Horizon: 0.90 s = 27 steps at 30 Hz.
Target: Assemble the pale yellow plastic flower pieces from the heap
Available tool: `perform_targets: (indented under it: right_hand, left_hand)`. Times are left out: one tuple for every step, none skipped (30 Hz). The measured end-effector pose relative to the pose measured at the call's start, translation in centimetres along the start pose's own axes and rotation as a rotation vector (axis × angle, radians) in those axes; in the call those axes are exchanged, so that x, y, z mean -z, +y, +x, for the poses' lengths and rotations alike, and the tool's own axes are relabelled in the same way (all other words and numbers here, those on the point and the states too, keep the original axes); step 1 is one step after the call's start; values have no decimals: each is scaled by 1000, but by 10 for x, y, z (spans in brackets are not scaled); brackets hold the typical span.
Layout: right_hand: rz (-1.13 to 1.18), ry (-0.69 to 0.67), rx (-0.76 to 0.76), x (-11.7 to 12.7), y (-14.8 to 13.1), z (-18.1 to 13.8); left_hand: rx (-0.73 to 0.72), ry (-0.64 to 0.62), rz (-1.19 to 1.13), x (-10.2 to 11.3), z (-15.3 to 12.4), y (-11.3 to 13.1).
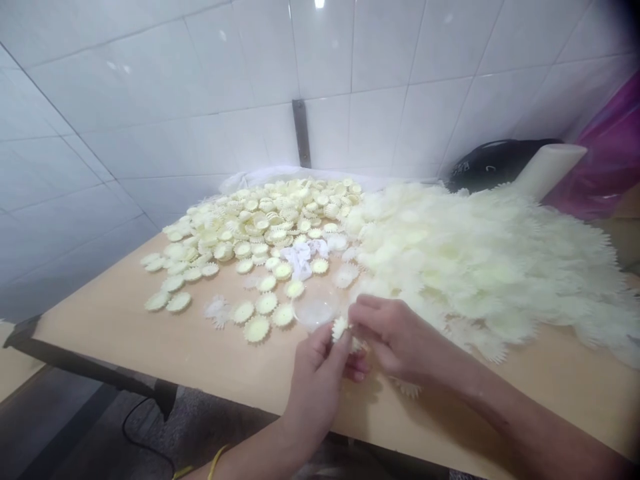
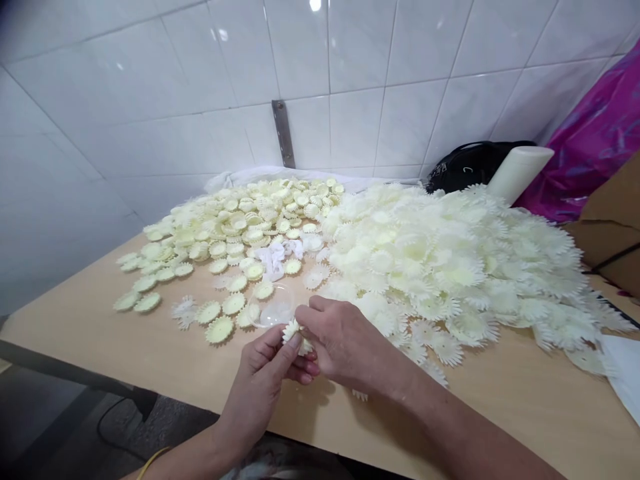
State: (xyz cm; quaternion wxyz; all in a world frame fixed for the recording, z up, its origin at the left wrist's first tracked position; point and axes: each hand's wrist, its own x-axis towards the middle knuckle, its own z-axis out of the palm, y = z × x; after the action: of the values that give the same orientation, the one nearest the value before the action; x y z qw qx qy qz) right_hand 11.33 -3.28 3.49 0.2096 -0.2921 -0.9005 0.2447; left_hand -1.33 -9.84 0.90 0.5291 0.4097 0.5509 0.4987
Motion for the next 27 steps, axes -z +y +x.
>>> perform_targets:
  right_hand:
    - [-48, 20, 1, -2, 1, 0]
    - [-66, 20, 1, -2, 2, 0]
    - [-51, 4, 5, 0, 3, 0]
    - [-6, -26, 16, 3, 5, 0]
    - [60, -66, 31, 8, 5, 0]
    - [132, -105, 53, 13, 6, 0]
    - [192, -133, 75, 18, 6, -1]
    - [222, -144, 96, 22, 5, -1]
    - [213, -139, 114, 23, 5, -2]
    - [164, -126, 138, 23, 4, -2]
    - [80, -108, 167, 20, 4, -2]
    - [-29, -89, 202, 14, 4, -2]
    - [-146, -77, 243, 8, 5, -1]
    - [-257, -66, 278, 0, 6, 0]
    - [-344, -70, 314, -7, 7, 0]
    - [-399, -87, 341, -14, 8, 1]
    - [-427, -108, 356, -19, 9, 2]
    - [-422, -133, 363, -21, 9, 2]
    - [-394, -158, 358, -22, 9, 3]
    - [-353, -180, 341, -20, 9, 3]
    - [-308, -197, 314, -17, 9, 3]
    - [-265, -209, 284, -13, 9, 3]
    - [-223, -218, 254, -9, 9, 3]
    - [-184, -220, 227, -5, 9, 3]
    - [-143, -218, 203, -1, 10, 2]
    - [-94, -216, 187, 2, 11, 2]
    - [-41, -214, 172, 5, 13, 2]
  left_hand:
    - [13, -1, 14, 0, 0, 0]
    - [23, -16, 54, 1, -1, 1]
    - [27, -49, 123, 3, -2, 3]
    - [17, -94, 218, 7, -4, 7]
    - [-14, -143, 334, 13, -7, 13]
    - [-60, -195, 463, 19, -10, 20]
    - [-145, -196, 594, 26, -12, 28]
    - [-239, -149, 735, 32, -14, 37]
    - [-370, -84, 862, 39, -14, 46]
    - [-526, -8, 960, 44, -13, 54]
    - [-658, 26, 1049, 48, -11, 60]
    - [-759, 25, 1128, 51, -8, 65]
    - [-814, -25, 1201, 53, -4, 68]
    - [-822, -101, 1266, 54, 1, 69]
    - [-805, -182, 1319, 54, 6, 69]
    - [-774, -256, 1356, 54, 11, 67]
    - [-747, -310, 1376, 53, 15, 65]
    - [-724, -347, 1382, 52, 18, 63]
    - [-706, -372, 1378, 50, 21, 61]
    - [-685, -391, 1369, 49, 24, 59]
    - [-664, -407, 1361, 48, 25, 58]
    - [-644, -419, 1359, 47, 27, 58]
    - [-625, -431, 1365, 47, 28, 59]
    - [-608, -450, 1375, 46, 29, 60]
    - [-592, -475, 1383, 46, 29, 62]
    - [-578, -497, 1384, 47, 30, 65]
    - [-573, -502, 1371, 48, 29, 67]
